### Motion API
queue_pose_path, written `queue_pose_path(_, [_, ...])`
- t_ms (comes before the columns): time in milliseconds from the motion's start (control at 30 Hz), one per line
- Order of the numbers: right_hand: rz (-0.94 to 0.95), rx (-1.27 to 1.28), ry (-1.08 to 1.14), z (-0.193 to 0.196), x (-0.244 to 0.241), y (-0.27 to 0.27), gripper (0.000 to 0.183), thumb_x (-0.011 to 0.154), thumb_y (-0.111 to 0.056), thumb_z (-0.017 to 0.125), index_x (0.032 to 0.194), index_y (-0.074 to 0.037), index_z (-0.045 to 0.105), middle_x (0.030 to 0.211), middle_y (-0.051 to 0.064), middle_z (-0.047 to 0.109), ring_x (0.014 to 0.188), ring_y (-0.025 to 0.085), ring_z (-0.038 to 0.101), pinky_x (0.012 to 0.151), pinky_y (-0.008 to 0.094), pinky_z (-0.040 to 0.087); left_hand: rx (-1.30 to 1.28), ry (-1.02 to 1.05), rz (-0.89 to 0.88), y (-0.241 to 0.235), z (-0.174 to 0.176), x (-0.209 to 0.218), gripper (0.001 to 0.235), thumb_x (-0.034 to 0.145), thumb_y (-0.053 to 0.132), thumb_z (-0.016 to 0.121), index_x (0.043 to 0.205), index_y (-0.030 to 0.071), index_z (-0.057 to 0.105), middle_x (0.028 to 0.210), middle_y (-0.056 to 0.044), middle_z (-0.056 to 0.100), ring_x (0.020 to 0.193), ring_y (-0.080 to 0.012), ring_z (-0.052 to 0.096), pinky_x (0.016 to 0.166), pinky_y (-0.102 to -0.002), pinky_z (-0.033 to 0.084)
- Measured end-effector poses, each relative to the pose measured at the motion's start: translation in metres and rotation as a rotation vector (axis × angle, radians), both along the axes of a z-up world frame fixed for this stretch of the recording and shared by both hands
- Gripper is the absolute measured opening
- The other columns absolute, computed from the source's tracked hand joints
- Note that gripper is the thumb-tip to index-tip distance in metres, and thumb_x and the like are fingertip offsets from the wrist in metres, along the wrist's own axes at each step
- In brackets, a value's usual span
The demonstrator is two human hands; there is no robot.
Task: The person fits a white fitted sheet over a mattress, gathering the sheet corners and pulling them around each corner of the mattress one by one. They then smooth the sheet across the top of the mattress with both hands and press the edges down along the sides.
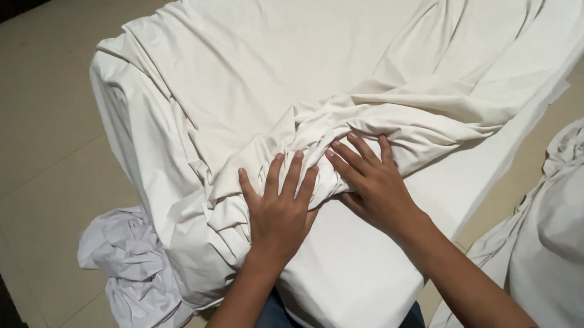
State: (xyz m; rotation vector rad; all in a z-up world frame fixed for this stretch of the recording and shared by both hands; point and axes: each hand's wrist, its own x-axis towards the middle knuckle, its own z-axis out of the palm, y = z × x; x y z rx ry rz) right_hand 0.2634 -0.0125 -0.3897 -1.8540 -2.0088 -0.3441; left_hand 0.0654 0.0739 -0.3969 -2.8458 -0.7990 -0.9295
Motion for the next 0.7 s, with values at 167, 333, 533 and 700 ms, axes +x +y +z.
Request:
queue_pose_path(167, [0.043, 0.068, 0.019, 0.005, 0.0, -0.009, 0.071, 0.066, -0.019, 0.083, 0.134, -0.011, 0.063, 0.141, 0.007, 0.061, 0.141, 0.034, 0.046, 0.112, 0.072, 0.027, -0.025, -0.043, -0.008, -0.005, 0.003, 0.0, 0.062, 0.067, 0.032, 0.087, 0.124, 0.015, 0.067, 0.148, -0.006, 0.052, 0.139, -0.0327, 0.043, 0.108, -0.082, 0.021])
queue_pose_path(333, [0.1, 0.198, -0.117, -0.009, 0.006, -0.031, 0.034, 0.084, -0.006, 0.078, 0.117, -0.012, 0.075, 0.131, 0.004, 0.071, 0.136, 0.03, 0.057, 0.111, 0.066, 0.033, -0.004, -0.069, -0.028, -0.025, 0.012, -0.012, 0.051, 0.068, 0.026, 0.085, 0.115, 0.014, 0.07, 0.139, -0.007, 0.056, 0.137, -0.0374, 0.043, 0.11, -0.082, 0.02])
queue_pose_path(533, [0.065, 0.129, -0.084, 0.007, -0.017, -0.078, 0.033, 0.073, -0.004, 0.074, 0.105, -0.01, 0.075, 0.118, 0.003, 0.072, 0.126, 0.028, 0.06, 0.111, 0.07, 0.034, -0.012, -0.068, -0.154, -0.059, 0.012, -0.027, 0.038, 0.073, 0.026, 0.081, 0.107, 0.013, 0.072, 0.128, -0.008, 0.058, 0.136, -0.0408, 0.042, 0.109, -0.086, 0.013])
queue_pose_path(700, [0.078, 0.061, -0.062, 0.026, -0.033, -0.111, 0.032, 0.07, -0.004, 0.075, 0.102, -0.01, 0.075, 0.109, 0.002, 0.073, 0.119, 0.026, 0.062, 0.113, 0.068, 0.033, -0.057, -0.114, -0.206, -0.086, 0.017, -0.036, 0.028, 0.076, 0.029, 0.076, 0.096, 0.009, 0.072, 0.129, -0.01, 0.058, 0.137, -0.0427, 0.04, 0.108, -0.088, 0.008])
